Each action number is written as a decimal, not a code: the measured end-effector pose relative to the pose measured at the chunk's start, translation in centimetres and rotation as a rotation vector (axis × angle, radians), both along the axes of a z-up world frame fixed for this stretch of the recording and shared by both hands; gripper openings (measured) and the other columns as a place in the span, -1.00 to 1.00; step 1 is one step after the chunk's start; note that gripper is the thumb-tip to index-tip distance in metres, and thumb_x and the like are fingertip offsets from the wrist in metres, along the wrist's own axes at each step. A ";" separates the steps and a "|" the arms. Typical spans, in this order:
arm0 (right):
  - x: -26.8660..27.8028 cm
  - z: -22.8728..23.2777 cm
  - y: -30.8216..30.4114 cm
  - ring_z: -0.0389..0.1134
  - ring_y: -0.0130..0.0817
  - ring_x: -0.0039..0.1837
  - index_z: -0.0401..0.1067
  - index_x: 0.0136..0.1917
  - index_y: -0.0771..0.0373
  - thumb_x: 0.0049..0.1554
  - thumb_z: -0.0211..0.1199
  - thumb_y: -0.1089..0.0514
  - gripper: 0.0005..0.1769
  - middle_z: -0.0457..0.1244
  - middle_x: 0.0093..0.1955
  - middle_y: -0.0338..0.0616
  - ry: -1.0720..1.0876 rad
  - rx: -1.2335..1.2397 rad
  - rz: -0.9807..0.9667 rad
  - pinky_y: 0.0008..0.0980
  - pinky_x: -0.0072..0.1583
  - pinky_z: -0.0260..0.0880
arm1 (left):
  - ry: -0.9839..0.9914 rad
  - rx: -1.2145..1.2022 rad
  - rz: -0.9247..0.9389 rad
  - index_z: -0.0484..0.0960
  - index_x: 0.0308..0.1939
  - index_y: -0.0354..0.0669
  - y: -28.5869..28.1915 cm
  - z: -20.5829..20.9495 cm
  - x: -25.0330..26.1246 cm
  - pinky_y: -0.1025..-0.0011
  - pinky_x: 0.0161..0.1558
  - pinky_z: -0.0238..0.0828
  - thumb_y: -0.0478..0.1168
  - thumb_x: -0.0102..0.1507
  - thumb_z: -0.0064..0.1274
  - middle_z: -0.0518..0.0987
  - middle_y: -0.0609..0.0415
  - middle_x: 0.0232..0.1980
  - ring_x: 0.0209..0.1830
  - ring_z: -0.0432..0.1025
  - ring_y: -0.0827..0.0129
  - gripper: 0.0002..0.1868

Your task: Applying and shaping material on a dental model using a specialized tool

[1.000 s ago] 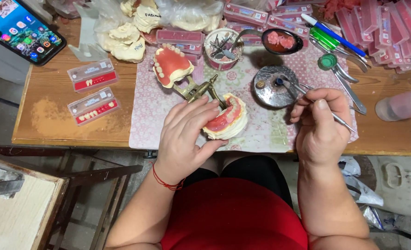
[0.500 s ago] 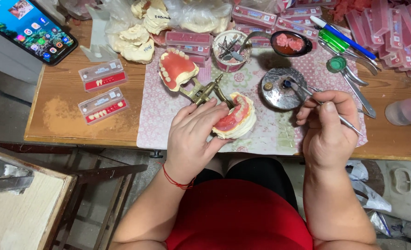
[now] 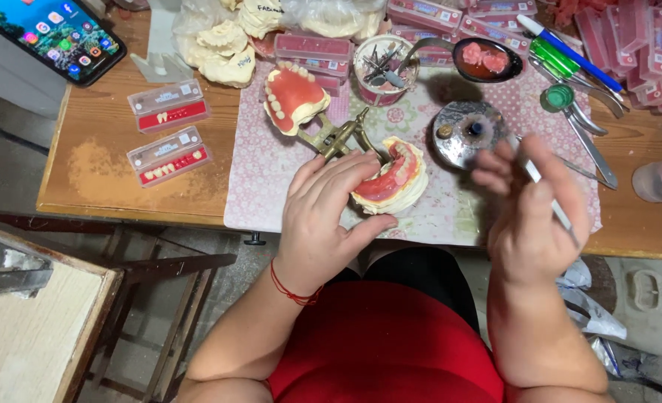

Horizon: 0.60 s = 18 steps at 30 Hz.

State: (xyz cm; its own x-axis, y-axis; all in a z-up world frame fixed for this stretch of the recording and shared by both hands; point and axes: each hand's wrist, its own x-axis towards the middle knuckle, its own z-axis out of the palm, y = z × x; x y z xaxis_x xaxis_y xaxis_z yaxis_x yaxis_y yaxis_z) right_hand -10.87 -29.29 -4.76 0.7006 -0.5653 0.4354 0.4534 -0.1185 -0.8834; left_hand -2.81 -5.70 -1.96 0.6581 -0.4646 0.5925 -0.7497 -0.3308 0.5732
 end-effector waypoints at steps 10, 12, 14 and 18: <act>-1.6 5.9 5.9 0.32 -0.23 0.03 0.21 -0.02 0.18 0.18 0.22 0.46 -0.72 0.23 -0.09 0.03 0.010 -0.365 0.264 -0.02 0.48 0.58 | -0.022 -0.080 -0.036 0.54 0.14 -0.22 -1.0 0.1 0.0 0.25 0.20 0.40 0.01 0.35 0.21 0.66 0.00 0.24 0.22 0.61 0.26 -0.55; -1.0 6.7 6.3 0.36 -0.17 -0.12 0.25 -0.21 0.33 0.11 0.30 0.45 -0.77 0.26 -0.23 0.06 0.035 -0.589 0.147 0.00 0.30 0.63 | -0.017 -0.093 -0.041 0.56 0.11 -0.22 -1.0 0.1 0.0 0.31 0.16 0.41 0.01 0.35 0.18 0.67 -0.01 0.22 0.20 0.62 0.30 -0.58; -0.9 6.7 6.3 0.37 -0.21 -0.15 0.25 -0.22 0.31 0.11 0.30 0.45 -0.75 0.26 -0.24 0.04 0.048 -0.618 0.138 -0.03 0.29 0.62 | -0.020 -0.083 -0.037 0.56 0.11 -0.21 -1.0 0.1 0.0 0.32 0.13 0.40 0.00 0.36 0.19 0.67 -0.01 0.21 0.20 0.62 0.31 -0.60; -0.8 7.1 6.4 0.33 -0.30 -0.22 0.22 -0.25 0.30 0.12 0.29 0.44 -0.73 0.24 -0.30 0.00 0.060 -0.661 0.138 -0.05 0.28 0.62 | -0.037 -0.054 -0.030 0.57 0.10 -0.19 -1.0 -0.3 0.2 0.34 0.06 0.38 0.08 0.36 0.13 0.68 0.00 0.22 0.16 0.64 0.33 -0.56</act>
